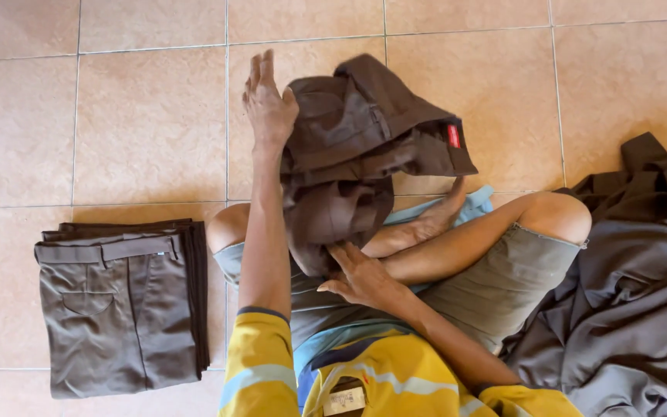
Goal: The person sits cross-legged on a tiled floor and folds several pairs of brown trousers by hand. They unfold each pair, align the legs, fold them in half lengthwise, then fold them into quarters, and place each finished pair onto a growing stack to the left.
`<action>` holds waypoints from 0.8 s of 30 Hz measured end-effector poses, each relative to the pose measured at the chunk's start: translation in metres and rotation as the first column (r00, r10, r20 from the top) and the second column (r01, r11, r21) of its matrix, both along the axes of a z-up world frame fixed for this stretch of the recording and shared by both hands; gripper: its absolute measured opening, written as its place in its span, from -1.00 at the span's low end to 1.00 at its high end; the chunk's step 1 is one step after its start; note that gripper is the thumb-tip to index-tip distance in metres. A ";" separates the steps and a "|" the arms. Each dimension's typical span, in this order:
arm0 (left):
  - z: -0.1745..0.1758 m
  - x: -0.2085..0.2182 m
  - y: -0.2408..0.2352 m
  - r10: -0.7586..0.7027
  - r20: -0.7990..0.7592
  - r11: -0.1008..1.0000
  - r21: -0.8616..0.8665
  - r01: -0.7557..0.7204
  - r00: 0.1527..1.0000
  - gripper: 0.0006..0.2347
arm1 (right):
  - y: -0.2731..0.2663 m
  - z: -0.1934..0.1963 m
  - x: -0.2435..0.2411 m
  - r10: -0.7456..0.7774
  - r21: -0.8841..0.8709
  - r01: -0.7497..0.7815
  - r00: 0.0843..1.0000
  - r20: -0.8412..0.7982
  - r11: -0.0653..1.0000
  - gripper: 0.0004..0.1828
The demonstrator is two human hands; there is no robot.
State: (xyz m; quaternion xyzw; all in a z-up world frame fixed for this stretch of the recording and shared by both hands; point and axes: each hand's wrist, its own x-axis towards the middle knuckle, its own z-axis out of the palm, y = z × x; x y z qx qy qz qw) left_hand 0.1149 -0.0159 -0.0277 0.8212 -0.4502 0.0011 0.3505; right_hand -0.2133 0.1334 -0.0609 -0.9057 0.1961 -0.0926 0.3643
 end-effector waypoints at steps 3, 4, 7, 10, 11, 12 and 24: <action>-0.020 -0.037 0.007 0.007 -0.112 0.989 0.147 0.009 0.994 -0.29 | -0.005 -0.035 0.000 0.094 -0.030 -0.092 0.992 0.088 0.995 0.00; -0.022 -0.063 0.017 0.005 -0.108 0.988 0.153 0.011 0.994 -0.29 | -0.014 -0.030 0.000 0.091 -0.024 -0.089 0.992 0.092 0.996 0.00; -0.066 -0.133 0.047 -0.034 -0.164 0.973 0.220 0.070 0.986 -0.22 | -0.046 -0.007 -0.007 -0.015 0.022 0.011 0.977 0.213 1.000 -0.46; -0.138 -0.174 0.063 -0.126 0.028 0.819 0.567 0.088 0.992 -0.23 | -0.098 0.016 -0.020 0.011 0.111 -0.015 0.999 0.041 0.994 -0.61; -0.139 -0.181 0.063 -0.197 0.054 0.755 0.645 0.117 0.979 -0.26 | -0.117 0.011 -0.021 -0.082 0.085 0.081 0.997 0.011 0.993 -0.75; -0.140 -0.187 0.062 -0.270 0.071 0.683 0.717 0.139 0.960 -0.28 | -0.136 0.006 -0.023 -0.175 0.056 0.176 0.984 -0.017 0.983 -0.86; -0.105 -0.169 0.070 0.360 -0.156 0.925 -0.068 -0.374 0.920 -0.31 | -0.242 -0.157 0.036 -0.518 -0.374 0.412 0.818 -0.250 0.831 -0.61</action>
